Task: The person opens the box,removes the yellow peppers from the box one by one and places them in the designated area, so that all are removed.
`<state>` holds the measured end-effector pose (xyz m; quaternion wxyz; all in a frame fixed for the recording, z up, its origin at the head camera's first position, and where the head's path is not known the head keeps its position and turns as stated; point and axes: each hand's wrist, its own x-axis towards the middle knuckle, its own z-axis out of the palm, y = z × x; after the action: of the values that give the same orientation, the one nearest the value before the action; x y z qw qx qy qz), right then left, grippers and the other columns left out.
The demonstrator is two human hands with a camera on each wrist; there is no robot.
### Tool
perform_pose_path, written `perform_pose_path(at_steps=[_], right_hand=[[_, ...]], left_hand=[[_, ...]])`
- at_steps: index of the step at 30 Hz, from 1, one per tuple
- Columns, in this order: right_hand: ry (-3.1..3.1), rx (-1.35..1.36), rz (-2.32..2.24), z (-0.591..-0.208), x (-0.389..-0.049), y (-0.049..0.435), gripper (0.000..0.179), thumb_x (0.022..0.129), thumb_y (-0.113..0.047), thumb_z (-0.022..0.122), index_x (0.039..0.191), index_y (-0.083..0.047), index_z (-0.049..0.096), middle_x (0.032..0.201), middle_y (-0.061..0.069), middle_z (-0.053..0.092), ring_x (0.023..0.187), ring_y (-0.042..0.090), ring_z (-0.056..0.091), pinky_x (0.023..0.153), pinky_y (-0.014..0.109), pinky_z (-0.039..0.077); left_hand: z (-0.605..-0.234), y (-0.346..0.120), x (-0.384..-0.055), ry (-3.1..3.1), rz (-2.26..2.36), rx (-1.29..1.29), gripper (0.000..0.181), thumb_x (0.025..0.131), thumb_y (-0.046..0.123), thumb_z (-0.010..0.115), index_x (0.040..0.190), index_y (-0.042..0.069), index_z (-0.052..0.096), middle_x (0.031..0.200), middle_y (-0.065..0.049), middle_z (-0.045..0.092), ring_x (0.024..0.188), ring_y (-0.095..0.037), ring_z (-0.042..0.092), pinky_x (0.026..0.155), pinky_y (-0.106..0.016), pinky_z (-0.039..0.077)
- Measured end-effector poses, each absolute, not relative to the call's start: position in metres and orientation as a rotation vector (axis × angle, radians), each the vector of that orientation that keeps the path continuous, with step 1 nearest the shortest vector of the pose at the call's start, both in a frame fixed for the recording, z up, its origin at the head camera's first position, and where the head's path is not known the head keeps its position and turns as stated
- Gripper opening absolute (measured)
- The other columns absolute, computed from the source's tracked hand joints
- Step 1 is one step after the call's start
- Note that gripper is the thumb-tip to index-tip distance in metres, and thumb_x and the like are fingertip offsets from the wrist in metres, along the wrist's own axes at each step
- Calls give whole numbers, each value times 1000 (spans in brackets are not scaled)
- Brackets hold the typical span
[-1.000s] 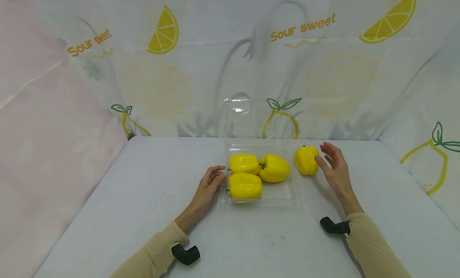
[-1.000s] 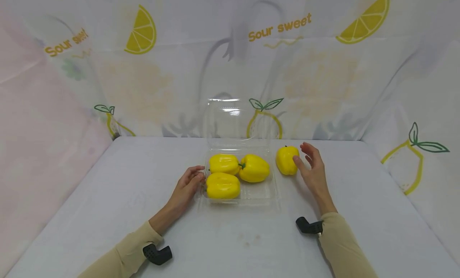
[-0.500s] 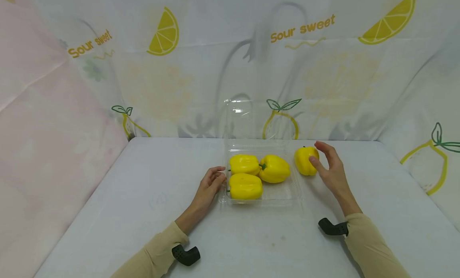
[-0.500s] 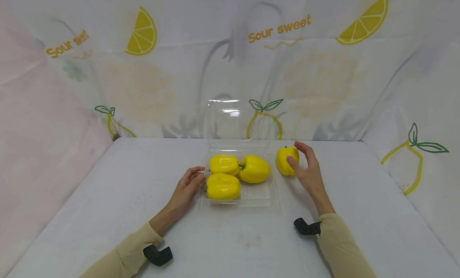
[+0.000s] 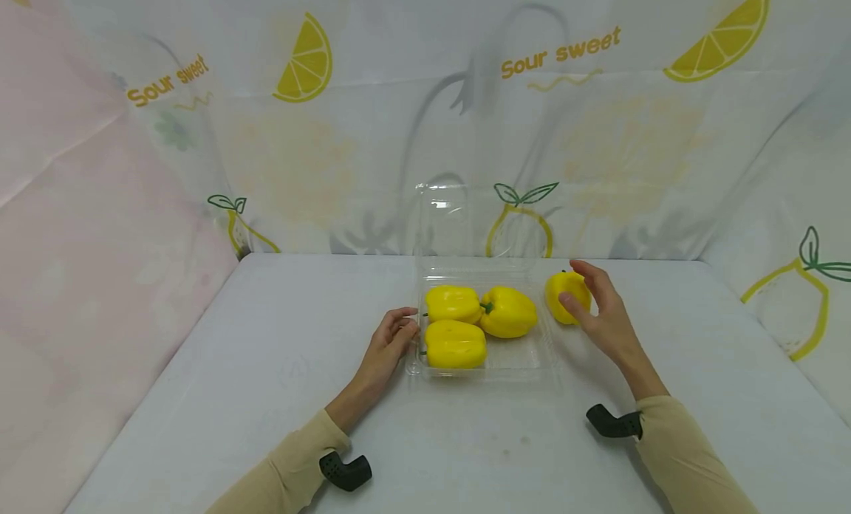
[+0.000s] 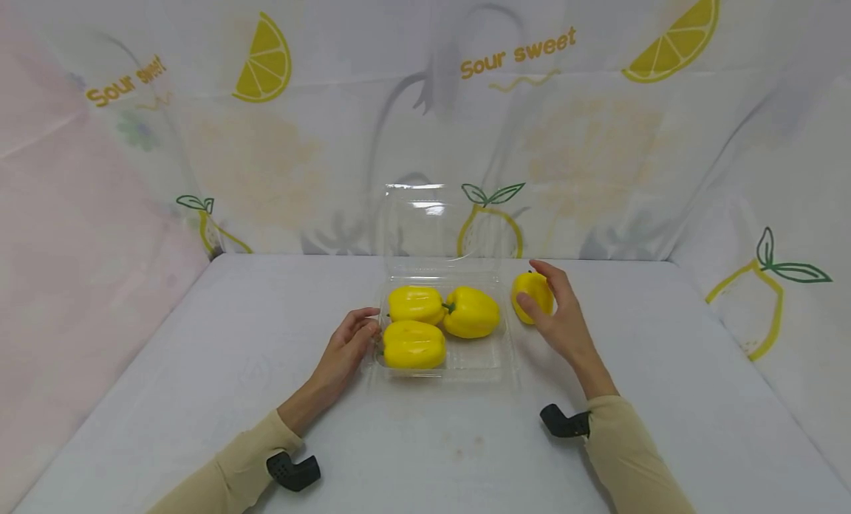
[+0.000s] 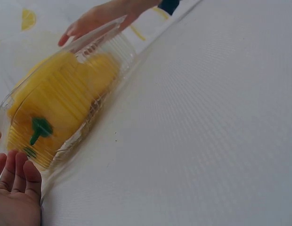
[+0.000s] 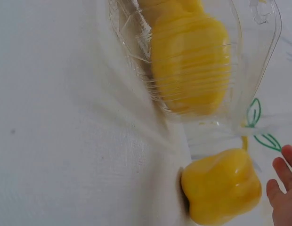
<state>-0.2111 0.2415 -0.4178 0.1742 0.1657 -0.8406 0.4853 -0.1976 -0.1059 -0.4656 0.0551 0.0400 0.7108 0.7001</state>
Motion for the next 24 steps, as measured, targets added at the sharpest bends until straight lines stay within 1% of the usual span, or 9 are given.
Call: perform_pose_path(at_steps=[2, 5, 8, 12, 14, 17, 19, 21, 24], right_hand=[[-2388, 484, 1370, -421, -213, 242, 62, 87, -3, 63, 143, -7, 35, 142, 12, 39, 131, 21, 36, 105, 4, 21], [-2393, 512, 1370, -420, -212, 238, 64, 86, -3, 64, 144, -10, 35, 142, 12, 39, 131, 19, 36, 108, 8, 23], [-2397, 550, 1376, -420, -212, 234, 66, 86, -1, 64, 144, -9, 34, 143, 15, 37, 131, 24, 36, 109, 13, 26], [-2417, 585, 1384, -418, -210, 230, 69, 86, -2, 65, 146, -9, 32, 146, 15, 34, 133, 33, 34, 108, 12, 28], [-2428, 594, 1394, -417, -208, 228, 69, 86, -3, 65, 146, -11, 32, 148, 14, 33, 134, 33, 33, 109, 18, 29], [-2460, 599, 1397, -416, -207, 224, 70, 86, -6, 66, 146, -14, 31, 149, 11, 32, 136, 31, 32, 110, 33, 30], [-2479, 603, 1398, -416, -207, 222, 70, 87, -8, 66, 146, -15, 31, 149, 10, 33, 136, 29, 32, 109, 42, 30], [-2498, 610, 1402, -417, -207, 219, 70, 87, -10, 67, 146, -15, 30, 149, 9, 33, 136, 28, 33, 108, 45, 30], [-2507, 635, 1437, -419, -207, 215, 70, 86, -11, 68, 146, -13, 31, 149, 8, 33, 135, 29, 33, 109, 47, 29]], left_hand=[[-466, -106, -198, 2155, 2128, 119, 33, 98, 19, 48, 130, 10, 47, 104, -1, 52, 94, -12, 50, 81, -20, 43], [-465, -106, -198, 2146, 2130, 117, 33, 98, 19, 48, 130, 10, 47, 104, -1, 52, 94, -12, 50, 80, -20, 43], [-465, -106, -198, 2152, 2118, 116, 34, 98, 20, 49, 130, 11, 46, 105, -2, 52, 94, -12, 50, 80, -20, 43], [-464, -106, -197, 2160, 2110, 113, 33, 98, 21, 49, 130, 12, 47, 106, -3, 52, 94, -13, 50, 80, -20, 43], [-464, -106, -197, 2160, 2114, 118, 33, 98, 21, 49, 130, 11, 47, 106, -4, 52, 94, -14, 50, 80, -20, 43], [-464, -106, -197, 2165, 2110, 125, 33, 98, 21, 49, 130, 12, 47, 107, -5, 52, 95, -14, 50, 81, -20, 43], [-464, -106, -197, 2168, 2107, 125, 33, 98, 21, 49, 130, 12, 47, 107, -5, 52, 95, -14, 50, 81, -20, 43], [-464, -106, -197, 2170, 2106, 126, 33, 99, 21, 48, 130, 12, 47, 107, -5, 52, 95, -14, 50, 81, -20, 43], [-465, -107, -197, 2174, 2106, 127, 33, 99, 21, 48, 130, 11, 47, 107, -5, 52, 95, -14, 50, 81, -20, 43]])
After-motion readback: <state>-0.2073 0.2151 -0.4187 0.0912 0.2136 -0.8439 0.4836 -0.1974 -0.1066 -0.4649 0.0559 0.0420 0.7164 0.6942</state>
